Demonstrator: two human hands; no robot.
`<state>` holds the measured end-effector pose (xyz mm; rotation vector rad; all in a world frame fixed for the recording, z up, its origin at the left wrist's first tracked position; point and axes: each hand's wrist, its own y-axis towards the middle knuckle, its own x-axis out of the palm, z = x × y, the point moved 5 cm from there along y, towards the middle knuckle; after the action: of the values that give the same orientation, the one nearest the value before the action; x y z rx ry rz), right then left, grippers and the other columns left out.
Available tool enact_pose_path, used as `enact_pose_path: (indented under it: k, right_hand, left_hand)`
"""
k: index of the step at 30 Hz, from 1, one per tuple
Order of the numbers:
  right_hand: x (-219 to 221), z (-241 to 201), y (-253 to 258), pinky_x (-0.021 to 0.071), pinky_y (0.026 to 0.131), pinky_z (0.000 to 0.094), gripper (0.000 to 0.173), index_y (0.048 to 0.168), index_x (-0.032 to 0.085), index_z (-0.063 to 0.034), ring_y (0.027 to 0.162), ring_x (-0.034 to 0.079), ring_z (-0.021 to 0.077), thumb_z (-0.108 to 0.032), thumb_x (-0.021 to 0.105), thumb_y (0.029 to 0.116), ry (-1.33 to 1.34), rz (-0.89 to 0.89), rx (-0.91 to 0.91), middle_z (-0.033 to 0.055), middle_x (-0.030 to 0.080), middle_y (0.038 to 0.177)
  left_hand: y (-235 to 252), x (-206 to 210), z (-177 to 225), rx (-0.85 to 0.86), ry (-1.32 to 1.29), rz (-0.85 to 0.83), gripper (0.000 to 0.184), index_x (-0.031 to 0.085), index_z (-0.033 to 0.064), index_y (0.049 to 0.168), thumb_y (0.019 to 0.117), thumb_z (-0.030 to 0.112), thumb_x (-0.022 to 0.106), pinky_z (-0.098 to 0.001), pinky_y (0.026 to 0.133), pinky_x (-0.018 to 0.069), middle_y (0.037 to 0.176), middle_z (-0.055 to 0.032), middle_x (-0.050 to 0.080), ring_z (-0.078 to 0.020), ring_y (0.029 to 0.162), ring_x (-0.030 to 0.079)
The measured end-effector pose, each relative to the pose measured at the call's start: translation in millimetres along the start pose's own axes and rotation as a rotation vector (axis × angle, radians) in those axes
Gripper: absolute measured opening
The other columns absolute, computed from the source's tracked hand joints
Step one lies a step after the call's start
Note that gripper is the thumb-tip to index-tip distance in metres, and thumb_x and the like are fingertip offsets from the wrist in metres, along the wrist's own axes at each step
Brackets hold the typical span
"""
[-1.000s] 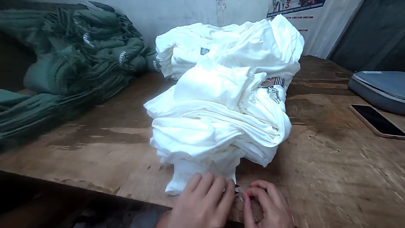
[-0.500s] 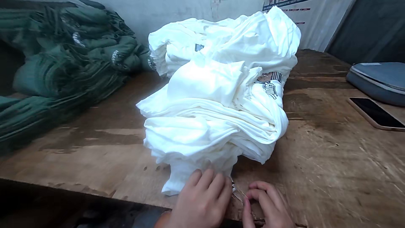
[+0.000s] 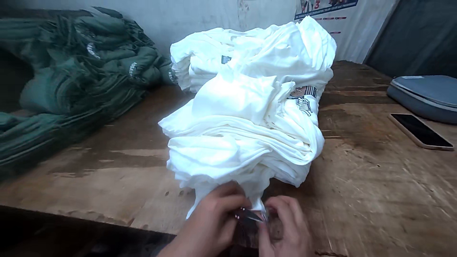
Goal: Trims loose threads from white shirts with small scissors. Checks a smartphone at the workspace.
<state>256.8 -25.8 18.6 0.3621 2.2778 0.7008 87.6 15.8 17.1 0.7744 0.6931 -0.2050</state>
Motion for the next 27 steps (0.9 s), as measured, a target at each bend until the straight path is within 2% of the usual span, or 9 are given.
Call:
enact_pose_path:
  k: [2, 5, 7, 10, 12, 14, 17, 23, 27]
  right_hand:
    - [12.2, 1.2, 11.8, 0.0601, 0.075, 0.0201, 0.011, 0.093, 0.075, -0.0011, 0.087, 0.069, 0.0081, -0.004, 0.074, 0.0825, 0.331, 0.119, 0.004, 0.0086, 0.070, 0.097]
    - [24.4, 6.4, 31.2, 0.0618, 0.078, 0.0203, 0.012, 0.101, 0.070, 0.0068, 0.084, 0.071, 0.0050, 0.009, 0.065, 0.0897, 0.800, 0.155, 0.156, 0.0055, 0.074, 0.092]
    - [31.9, 13.4, 37.2, 0.0597, 0.077, 0.0213, 0.016, 0.110, 0.064, 0.0066, 0.083, 0.069, 0.0054, 0.003, 0.055, 0.0984, 0.928, 0.093, 0.250, 0.0044, 0.070, 0.092]
    - [27.8, 8.0, 29.8, 0.0550, 0.071, 0.0186, 0.041, 0.119, 0.063, 0.0079, 0.087, 0.062, 0.0047, -0.017, 0.077, 0.0902, 0.708, -0.031, 0.076, 0.0078, 0.063, 0.106]
    - [13.6, 1.6, 15.3, 0.0562, 0.071, 0.0149, 0.026, 0.102, 0.077, 0.0016, 0.083, 0.066, 0.0051, -0.013, 0.084, 0.0814, 0.389, 0.097, -0.073, 0.0115, 0.069, 0.097]
    - [-4.2, 3.3, -1.8, 0.0563, 0.077, 0.0128, 0.008, 0.092, 0.081, -0.0038, 0.081, 0.068, 0.0030, -0.007, 0.080, 0.0838, 0.211, 0.220, -0.152, 0.0060, 0.071, 0.083]
    - [-19.8, 12.9, -19.1, 0.0548, 0.083, 0.0149, 0.005, 0.089, 0.079, -0.0062, 0.085, 0.068, 0.0048, -0.004, 0.075, 0.0892, 0.149, 0.196, -0.157, 0.0043, 0.073, 0.084]
    - [-13.6, 9.6, -31.3, 0.0538, 0.086, 0.0180, 0.006, 0.091, 0.078, -0.0039, 0.088, 0.068, 0.0099, -0.005, 0.072, 0.0905, 0.141, 0.173, -0.205, 0.0084, 0.074, 0.088]
    - [-9.9, 8.9, -27.7, 0.0549, 0.084, 0.0166, 0.004, 0.089, 0.078, -0.0023, 0.087, 0.069, 0.0088, -0.003, 0.075, 0.0863, 0.193, 0.155, -0.162, 0.0098, 0.074, 0.088]
  left_hand:
    - [9.2, -7.1, -1.3, -0.032, -0.067, 0.036, 0.023, 0.075, 0.0126, 0.098, 0.0889, 0.008, 0.054, -0.0214, 0.074, 0.0554, 0.093, 0.0014, 0.071, -0.0039, 0.083, 0.066]
    - [21.9, -15.3, -10.9, -0.193, -0.144, 0.109, 0.019, 0.075, 0.0136, 0.100, 0.0998, 0.017, 0.056, -0.0145, 0.066, 0.0529, 0.086, 0.0083, 0.072, 0.0056, 0.073, 0.063]
    - [29.1, -17.5, -18.2, -0.313, -0.201, 0.124, 0.019, 0.076, 0.0171, 0.105, 0.1018, 0.020, 0.057, -0.0171, 0.074, 0.0564, 0.095, 0.0102, 0.074, 0.0044, 0.083, 0.067]
    - [33.7, -15.5, -21.5, -0.403, -0.245, 0.120, 0.018, 0.076, 0.0203, 0.107, 0.1019, 0.021, 0.059, -0.0181, 0.079, 0.0568, 0.100, 0.0118, 0.075, 0.0038, 0.088, 0.068]
    - [29.4, -13.2, -19.6, -0.399, -0.283, 0.100, 0.017, 0.075, 0.0167, 0.110, 0.1001, 0.019, 0.061, -0.0187, 0.078, 0.0578, 0.100, 0.0096, 0.075, 0.0022, 0.086, 0.069]
    - [21.2, -11.7, -14.4, -0.334, -0.266, 0.078, 0.023, 0.074, 0.0139, 0.114, 0.0929, 0.021, 0.067, -0.0192, 0.073, 0.0587, 0.097, 0.0075, 0.075, 0.0012, 0.082, 0.069]
    - [3.9, -16.2, 1.8, -0.082, -0.029, 0.123, 0.038, 0.076, 0.0192, 0.115, 0.0915, 0.048, 0.072, -0.0259, 0.080, 0.0573, 0.104, 0.0034, 0.074, -0.0038, 0.092, 0.068]
    - [-12.8, -1.7, 56.3, 0.465, 0.616, 0.173, 0.022, 0.070, 0.0158, 0.119, 0.1034, 0.012, 0.054, -0.0374, 0.083, 0.0406, 0.106, -0.0032, 0.068, -0.0213, 0.087, 0.056]
    - [-6.9, 3.2, 49.2, 0.522, 0.601, 0.195, 0.020, 0.072, 0.0144, 0.110, 0.1026, 0.011, 0.053, -0.0350, 0.074, 0.0387, 0.101, -0.0026, 0.068, -0.0195, 0.081, 0.053]
